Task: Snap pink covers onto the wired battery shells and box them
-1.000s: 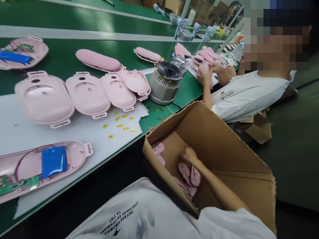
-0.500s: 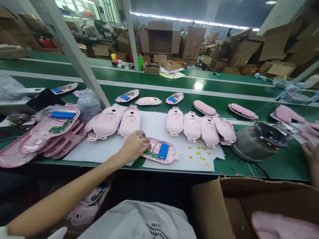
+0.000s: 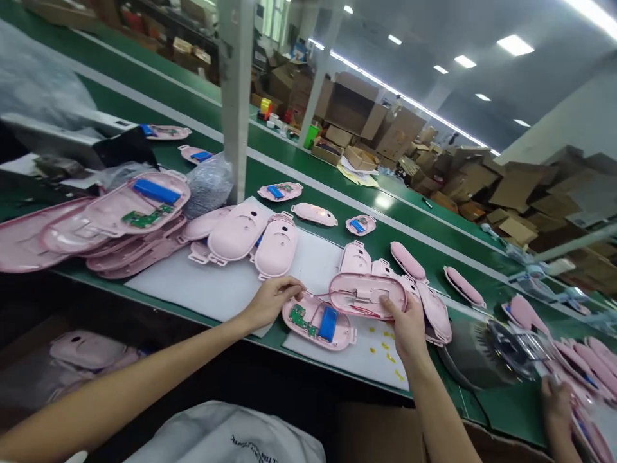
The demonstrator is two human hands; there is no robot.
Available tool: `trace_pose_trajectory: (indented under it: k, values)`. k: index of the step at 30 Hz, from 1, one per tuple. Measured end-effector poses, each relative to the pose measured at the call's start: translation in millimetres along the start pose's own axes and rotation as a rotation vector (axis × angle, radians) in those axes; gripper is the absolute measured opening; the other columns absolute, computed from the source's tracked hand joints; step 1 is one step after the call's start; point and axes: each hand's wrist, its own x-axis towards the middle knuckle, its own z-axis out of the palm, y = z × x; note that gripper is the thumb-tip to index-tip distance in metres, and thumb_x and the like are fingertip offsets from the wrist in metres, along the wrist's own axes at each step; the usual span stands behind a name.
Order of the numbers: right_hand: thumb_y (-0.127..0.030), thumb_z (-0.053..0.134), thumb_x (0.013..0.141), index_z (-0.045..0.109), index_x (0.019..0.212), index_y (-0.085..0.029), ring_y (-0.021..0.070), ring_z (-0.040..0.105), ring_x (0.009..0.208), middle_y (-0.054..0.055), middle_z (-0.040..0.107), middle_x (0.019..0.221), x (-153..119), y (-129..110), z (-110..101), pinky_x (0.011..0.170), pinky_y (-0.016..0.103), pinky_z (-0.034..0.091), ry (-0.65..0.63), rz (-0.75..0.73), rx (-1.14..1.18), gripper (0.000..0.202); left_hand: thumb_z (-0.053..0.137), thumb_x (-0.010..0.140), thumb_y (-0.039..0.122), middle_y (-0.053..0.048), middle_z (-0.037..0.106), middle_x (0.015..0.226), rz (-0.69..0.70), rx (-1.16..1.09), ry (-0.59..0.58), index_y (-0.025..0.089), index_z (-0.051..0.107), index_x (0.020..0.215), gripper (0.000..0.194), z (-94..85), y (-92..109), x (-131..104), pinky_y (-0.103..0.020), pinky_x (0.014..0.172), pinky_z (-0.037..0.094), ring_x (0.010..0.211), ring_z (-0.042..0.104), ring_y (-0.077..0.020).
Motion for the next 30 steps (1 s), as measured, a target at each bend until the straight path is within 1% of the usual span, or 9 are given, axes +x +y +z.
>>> trace_pose_trajectory:
  k: [3,7,10,14,19,22,24,26,30]
  values:
    - [-0.043,0.072,0.072,0.061,0.111,-0.015,0.0232,0.061,0.100,0.009,0.067,0.108,-11,-8,20,0.095,0.041,0.047,-0.021,-0.059,-0.092,0.049,0.054,0.092,0.032,-0.005,0.068,0.081,0.067,0.011,0.106,0.016,0.069,0.096,0.023,3.0,5,-4,-0.027,0.069,0.052,0.073,0.064,-0.0158]
    - [-0.042,0.068,0.077,0.061,0.106,-0.014,0.0218,0.060,0.095,0.008,0.066,0.099,-33,-24,39,0.090,0.039,0.048,-0.078,-0.205,-0.150,0.041,0.052,0.094,0.028,-0.008,0.060,0.102,0.434,0.385,0.237,0.020,0.071,0.098,0.022,7.8,12,-4,-0.032,0.081,0.053,0.090,0.060,-0.0177]
    - [-0.042,0.067,0.078,0.060,0.106,-0.014,0.0208,0.061,0.092,0.007,0.065,0.097,-43,-28,49,0.087,0.037,0.049,-0.030,-0.214,-0.109,0.040,0.053,0.092,0.024,-0.009,0.055,0.114,0.592,0.484,0.252,0.023,0.072,0.095,0.020,9.4,15,1,-0.039,0.092,0.052,0.103,0.055,-0.0207]
    - [-0.040,0.069,0.076,0.061,0.105,-0.013,0.0208,0.061,0.093,0.008,0.065,0.100,-44,-23,51,0.090,0.039,0.048,-0.065,-0.194,-0.054,0.040,0.057,0.090,0.023,-0.008,0.052,0.124,0.497,0.256,0.149,0.022,0.073,0.091,0.017,9.2,11,8,-0.034,0.090,0.054,0.102,0.058,-0.0180]
    - [-0.037,0.069,0.076,0.058,0.111,-0.013,0.0218,0.061,0.099,0.009,0.065,0.107,-36,-20,45,0.096,0.041,0.047,0.041,-0.149,0.010,0.044,0.050,0.093,0.022,-0.008,0.047,0.136,0.470,0.307,0.011,0.020,0.072,0.097,0.022,8.7,11,6,-0.037,0.101,0.047,0.114,0.056,-0.0211]
    - [-0.037,0.069,0.076,0.057,0.115,-0.014,0.0223,0.060,0.105,0.010,0.064,0.113,-34,-17,45,0.100,0.043,0.045,0.048,-0.148,0.039,0.047,0.058,0.089,0.024,-0.006,0.047,0.136,0.436,0.178,-0.121,0.021,0.074,0.091,0.016,7.2,16,8,-0.034,0.106,0.044,0.121,0.053,-0.0215]
    - [-0.036,0.069,0.077,0.057,0.117,-0.014,0.0228,0.060,0.107,0.010,0.063,0.115,-34,-15,47,0.101,0.044,0.043,0.036,-0.149,0.057,0.048,0.062,0.087,0.029,-0.006,0.053,0.129,0.352,0.090,-0.049,0.021,0.075,0.089,0.015,7.9,18,10,-0.033,0.102,0.046,0.116,0.056,-0.0213]
    - [-0.035,0.069,0.077,0.056,0.119,-0.014,0.0233,0.059,0.109,0.010,0.063,0.117,-36,-12,50,0.103,0.045,0.042,0.030,-0.144,0.090,0.049,0.063,0.087,0.031,-0.007,0.059,0.121,0.289,0.028,0.103,0.021,0.075,0.089,0.017,10.7,17,11,-0.033,0.096,0.050,0.107,0.060,-0.0205]
    - [-0.034,0.071,0.076,0.057,0.118,-0.013,0.0237,0.059,0.111,0.010,0.064,0.117,-37,-9,56,0.105,0.046,0.040,0.012,-0.126,0.147,0.049,0.068,0.083,0.030,-0.005,0.069,0.099,0.226,-0.062,0.240,0.021,0.070,0.107,0.025,20.7,7,10,-0.028,0.076,0.056,0.085,0.065,-0.0168]
